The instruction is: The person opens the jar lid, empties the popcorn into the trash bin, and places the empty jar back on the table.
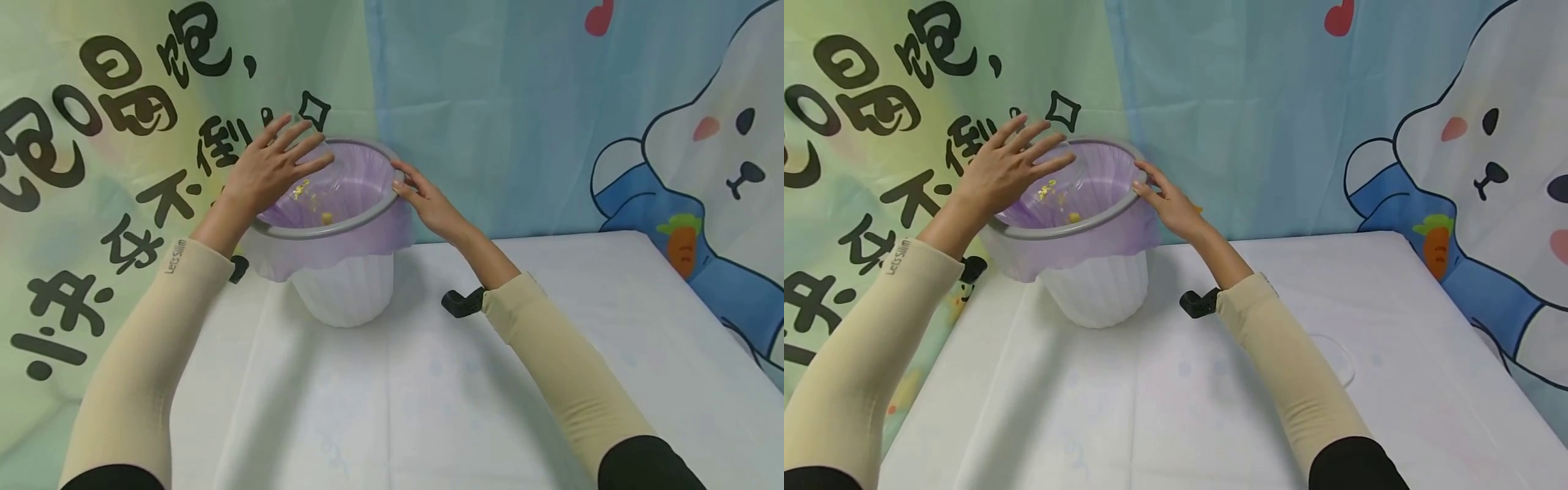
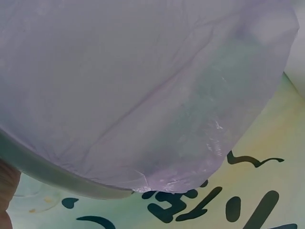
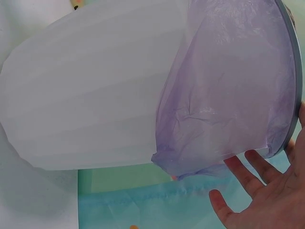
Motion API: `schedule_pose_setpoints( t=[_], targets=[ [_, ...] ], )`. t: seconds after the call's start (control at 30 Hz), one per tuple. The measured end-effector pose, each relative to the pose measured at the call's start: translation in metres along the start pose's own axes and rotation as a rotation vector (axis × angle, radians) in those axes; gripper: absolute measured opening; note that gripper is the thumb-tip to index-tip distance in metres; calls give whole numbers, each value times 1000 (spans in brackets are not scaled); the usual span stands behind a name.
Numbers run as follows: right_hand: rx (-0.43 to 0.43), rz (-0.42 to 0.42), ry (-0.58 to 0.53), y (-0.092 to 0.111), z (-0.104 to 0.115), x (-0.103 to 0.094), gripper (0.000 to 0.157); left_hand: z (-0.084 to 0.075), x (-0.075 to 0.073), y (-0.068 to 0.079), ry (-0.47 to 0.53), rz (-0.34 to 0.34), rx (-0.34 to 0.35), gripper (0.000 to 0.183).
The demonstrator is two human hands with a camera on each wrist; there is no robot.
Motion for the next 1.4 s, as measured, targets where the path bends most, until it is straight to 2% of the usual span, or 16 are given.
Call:
schedule_pose_setpoints(
  t=[0.13, 0.27, 0.47, 0.63, 0.7, 0.77, 0.83, 0.9, 1.03, 1.13, 1.27, 1.4],
  targets=[
    [-3, 1, 8, 1, 4, 1, 52, -3, -2, 1, -50, -12, 52, 93],
    [-3, 2, 15, 0, 3, 0, 52, -6, -2, 3, -88, -36, 77, 92],
    [-25, -4, 19, -8, -22, -5, 52, -13, -2, 6, -176, -55, 140, 89],
    [-28, -5, 11, -9, -24, -5, 51, -11, -5, 8, -148, -87, 118, 88],
    [-14, -4, -4, -7, -21, -4, 51, -10, -4, 8, -106, -91, 104, 89],
    [-3, -2, -13, -5, -15, -2, 51, -9, -3, 7, -49, -80, 60, 89],
    [3, 2, -12, -2, -7, -1, 52, -5, -1, 5, 60, -56, -31, 90],
    [0, 7, -5, 1, 0, 0, 52, 0, 3, 2, 223, -5, -157, 93],
    [-3, 13, 13, 1, 7, 1, 52, 9, 17, 4, 612, 119, -432, 99],
    [1, 11, 19, 0, 7, 1, 53, 11, 26, 9, 898, 182, -614, 103],
    [5, 10, 12, -2, 1, 0, 54, 12, 30, 17, 1260, 195, -819, 110],
    [8, 7, 12, -6, -15, -2, 54, 11, 18, 30, 1599, 180, -965, 110]
  ],
)
Point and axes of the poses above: each hand's wrist, its own y-axis away from the middle knuckle, its own x-axis out of the palm, z = x × y, the point moved 7 cm from there along -y, towards the middle knuckle, and after that the axes turned 10 degrees about -x, right-handed, at the moved point
